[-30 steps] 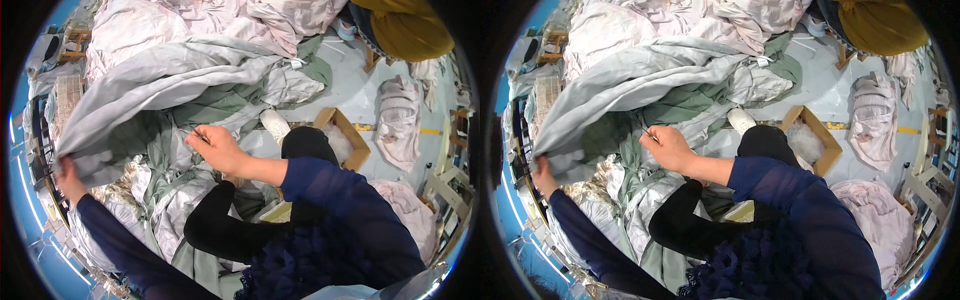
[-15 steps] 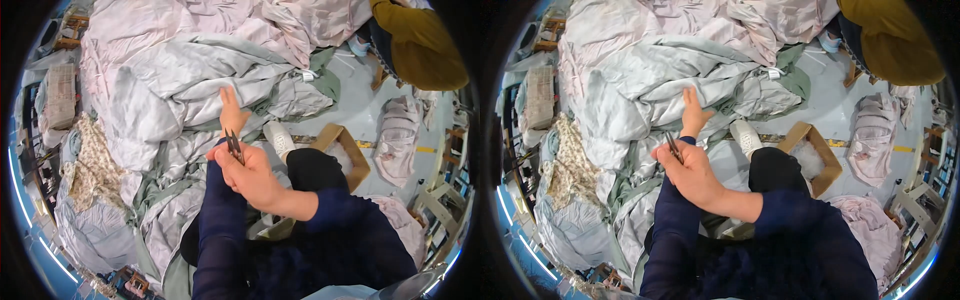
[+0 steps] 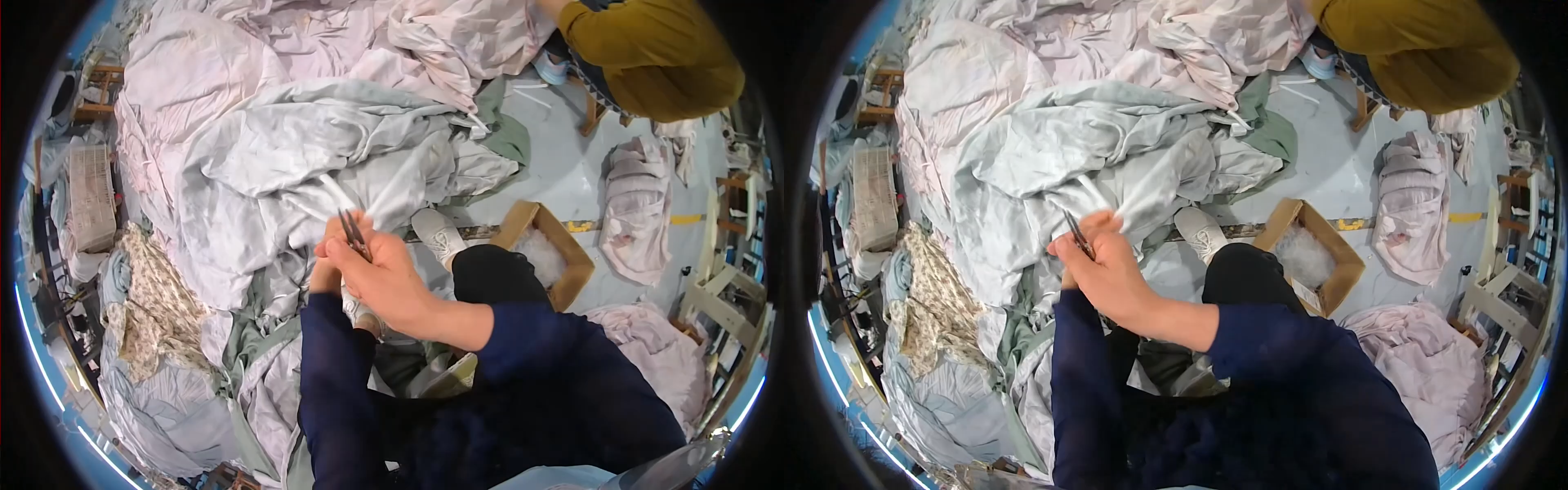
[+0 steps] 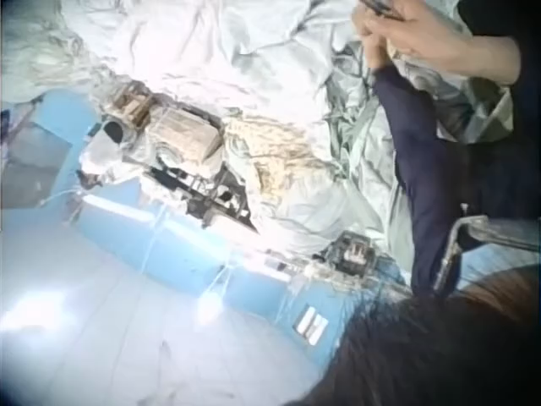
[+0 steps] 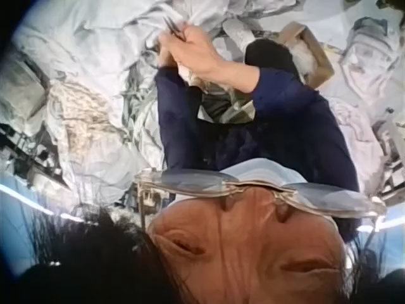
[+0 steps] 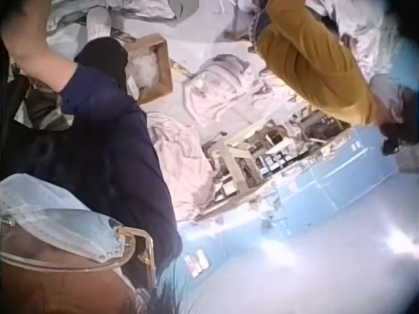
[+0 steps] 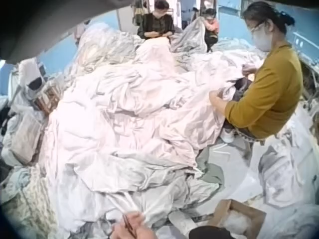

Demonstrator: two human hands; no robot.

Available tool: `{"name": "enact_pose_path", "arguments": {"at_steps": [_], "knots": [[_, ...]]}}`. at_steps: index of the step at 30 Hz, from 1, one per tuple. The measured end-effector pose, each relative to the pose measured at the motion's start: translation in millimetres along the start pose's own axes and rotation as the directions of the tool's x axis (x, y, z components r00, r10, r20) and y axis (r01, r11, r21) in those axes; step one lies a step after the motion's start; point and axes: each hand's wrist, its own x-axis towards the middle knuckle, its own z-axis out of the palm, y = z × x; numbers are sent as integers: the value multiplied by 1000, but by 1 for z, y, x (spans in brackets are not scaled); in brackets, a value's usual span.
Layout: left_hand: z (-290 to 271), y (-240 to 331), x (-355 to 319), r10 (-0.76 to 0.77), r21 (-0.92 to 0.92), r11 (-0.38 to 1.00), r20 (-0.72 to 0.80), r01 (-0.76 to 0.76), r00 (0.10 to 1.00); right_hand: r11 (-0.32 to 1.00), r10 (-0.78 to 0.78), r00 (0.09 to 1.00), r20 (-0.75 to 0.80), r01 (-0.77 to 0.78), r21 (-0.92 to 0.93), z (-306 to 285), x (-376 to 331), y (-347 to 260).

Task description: Trimming loose threads from fabric pieces using a pair of thread snips.

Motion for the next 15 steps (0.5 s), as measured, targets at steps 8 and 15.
{"name": "enact_pose_path", "arguments": {"at_steps": [8, 15], "knots": [[-107, 56, -244, 510, 395, 852, -478, -343, 715, 911, -79, 993, 82, 106, -399, 8, -13, 7], [-300, 106, -348, 248, -276, 627, -816, -729, 522, 927, -85, 975, 204, 152, -342, 7, -26, 17]]}}
